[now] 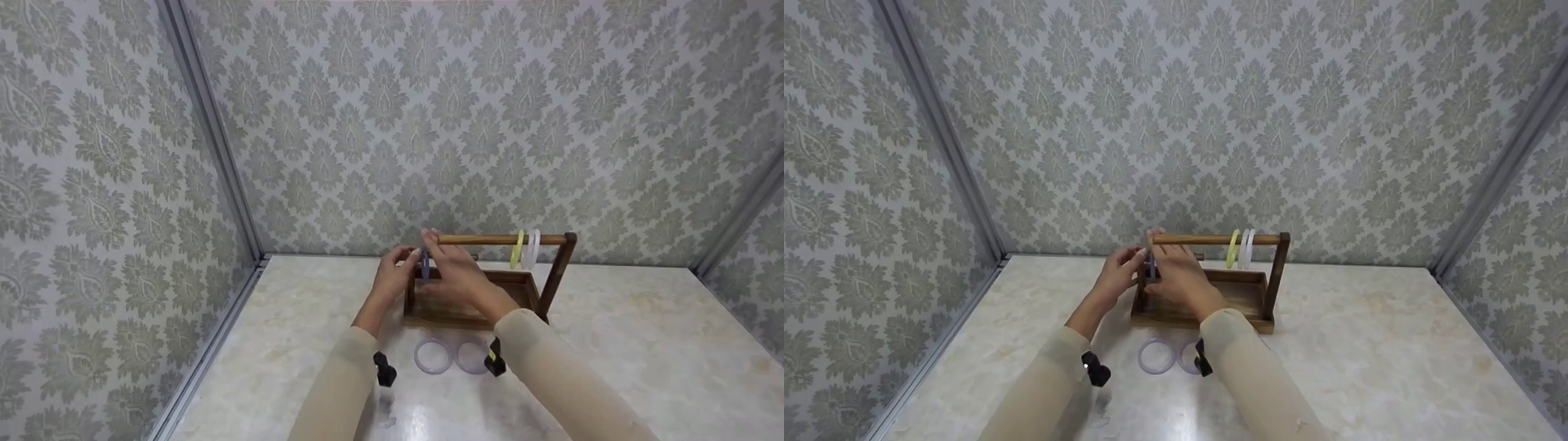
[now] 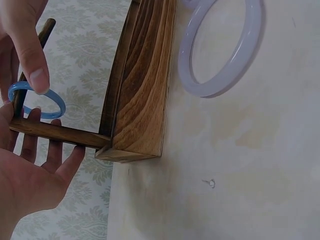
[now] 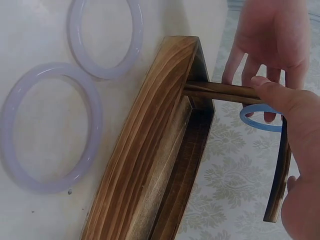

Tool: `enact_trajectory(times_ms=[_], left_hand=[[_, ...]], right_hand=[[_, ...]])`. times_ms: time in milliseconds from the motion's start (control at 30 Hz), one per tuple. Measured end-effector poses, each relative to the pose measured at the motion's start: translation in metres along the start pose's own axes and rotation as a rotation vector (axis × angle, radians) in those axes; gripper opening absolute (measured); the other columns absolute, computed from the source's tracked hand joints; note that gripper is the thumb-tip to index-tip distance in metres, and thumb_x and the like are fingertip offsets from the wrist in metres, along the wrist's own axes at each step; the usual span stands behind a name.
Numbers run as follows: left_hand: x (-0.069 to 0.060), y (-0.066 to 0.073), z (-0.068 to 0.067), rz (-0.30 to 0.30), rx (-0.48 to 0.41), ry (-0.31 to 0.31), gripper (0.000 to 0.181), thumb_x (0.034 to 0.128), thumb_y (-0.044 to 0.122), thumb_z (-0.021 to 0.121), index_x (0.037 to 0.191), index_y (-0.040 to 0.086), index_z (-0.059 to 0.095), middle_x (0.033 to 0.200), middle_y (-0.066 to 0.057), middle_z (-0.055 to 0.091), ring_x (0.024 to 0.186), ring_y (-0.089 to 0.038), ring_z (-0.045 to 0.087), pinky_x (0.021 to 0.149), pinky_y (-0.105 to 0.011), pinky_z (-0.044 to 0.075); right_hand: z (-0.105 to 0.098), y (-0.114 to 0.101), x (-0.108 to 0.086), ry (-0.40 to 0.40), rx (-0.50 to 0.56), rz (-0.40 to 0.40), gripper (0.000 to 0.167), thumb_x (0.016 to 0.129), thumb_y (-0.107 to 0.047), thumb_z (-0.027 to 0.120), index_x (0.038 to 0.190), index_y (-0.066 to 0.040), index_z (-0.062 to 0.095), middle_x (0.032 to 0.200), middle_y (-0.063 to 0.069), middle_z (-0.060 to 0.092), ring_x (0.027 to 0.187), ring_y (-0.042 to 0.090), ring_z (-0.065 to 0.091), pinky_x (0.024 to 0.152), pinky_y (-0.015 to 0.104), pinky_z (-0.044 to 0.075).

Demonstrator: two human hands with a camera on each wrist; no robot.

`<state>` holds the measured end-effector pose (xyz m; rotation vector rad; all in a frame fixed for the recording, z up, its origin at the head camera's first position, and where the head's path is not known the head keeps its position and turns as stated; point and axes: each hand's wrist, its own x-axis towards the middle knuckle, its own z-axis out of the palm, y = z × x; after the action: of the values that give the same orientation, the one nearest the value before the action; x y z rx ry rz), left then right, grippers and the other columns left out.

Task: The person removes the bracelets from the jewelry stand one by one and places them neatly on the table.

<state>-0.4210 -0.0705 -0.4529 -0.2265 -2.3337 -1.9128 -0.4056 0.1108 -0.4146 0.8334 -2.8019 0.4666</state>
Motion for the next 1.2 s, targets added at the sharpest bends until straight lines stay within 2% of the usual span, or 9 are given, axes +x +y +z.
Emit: enact_trajectory(times_ms=[233,400,600,867,1033,1200], left_hand=[[-0.001,0.002,0.001,0.003,-0.002,-0.001,0.034,0.1101,0.039,0.059,0.128,0.014,0.070,0.122,-0.007,0.068,0.116,-0.028,0.066,0.097,-0.043,0.053],[-0.002,0.004,0.001,0.003,0.016,0.008,0.035,0.1091,0.042,0.060,0.128,0.016,0.071,0.123,-0.006,0.067,0.116,-0.024,0.065,0.099,-0.044,0.052],[-0.003,0.002,0.002,0.005,-0.012,0.001,0.033,0.1085,0.042,0.061,0.127,0.016,0.071,0.121,-0.005,0.067,0.115,-0.024,0.065,0.097,-0.043,0.053],[-0.003,0.002,0.000,0.025,-0.008,0.010,0.033,0.1089,0.040,0.061,0.126,0.014,0.071,0.119,-0.006,0.067,0.114,-0.024,0.064,0.096,-0.042,0.053],[-0.002,0.001,0.001,0.031,0.006,0.008,0.033,0.1089,0.040,0.061,0.126,0.015,0.071,0.120,-0.006,0.067,0.114,-0.024,0.062,0.094,-0.042,0.054],[-0.003,0.000,0.001,0.021,0.004,0.010,0.032,0.1085,0.042,0.061,0.125,0.016,0.072,0.121,-0.005,0.067,0.115,-0.024,0.062,0.094,-0.041,0.054]], right_hand=[[0.003,0.001,0.002,-0.003,-0.021,-0.020,0.099,0.094,-0.037,0.084,0.170,-0.015,0.024,0.173,0.012,0.029,0.156,0.036,0.031,0.125,0.059,0.024],[0.003,0.001,0.002,0.023,-0.023,-0.011,0.089,0.097,-0.035,0.081,0.167,-0.013,0.032,0.168,0.012,0.038,0.152,0.037,0.038,0.125,0.057,0.026],[0.007,0.001,0.002,0.026,0.006,0.021,0.081,0.099,-0.034,0.078,0.165,-0.012,0.037,0.161,0.012,0.048,0.149,0.036,0.042,0.125,0.056,0.026],[0.006,-0.003,0.008,0.070,0.075,0.048,0.076,0.093,-0.031,0.085,0.157,-0.009,0.049,0.149,0.015,0.060,0.139,0.038,0.053,0.120,0.057,0.033],[0.009,-0.003,0.008,0.118,0.065,0.025,0.071,0.091,-0.030,0.087,0.150,-0.006,0.055,0.140,0.015,0.066,0.131,0.038,0.059,0.117,0.057,0.035],[0.011,-0.002,0.008,0.137,0.059,0.015,0.067,0.090,-0.029,0.088,0.146,-0.009,0.057,0.139,0.012,0.067,0.130,0.035,0.060,0.117,0.055,0.036]])
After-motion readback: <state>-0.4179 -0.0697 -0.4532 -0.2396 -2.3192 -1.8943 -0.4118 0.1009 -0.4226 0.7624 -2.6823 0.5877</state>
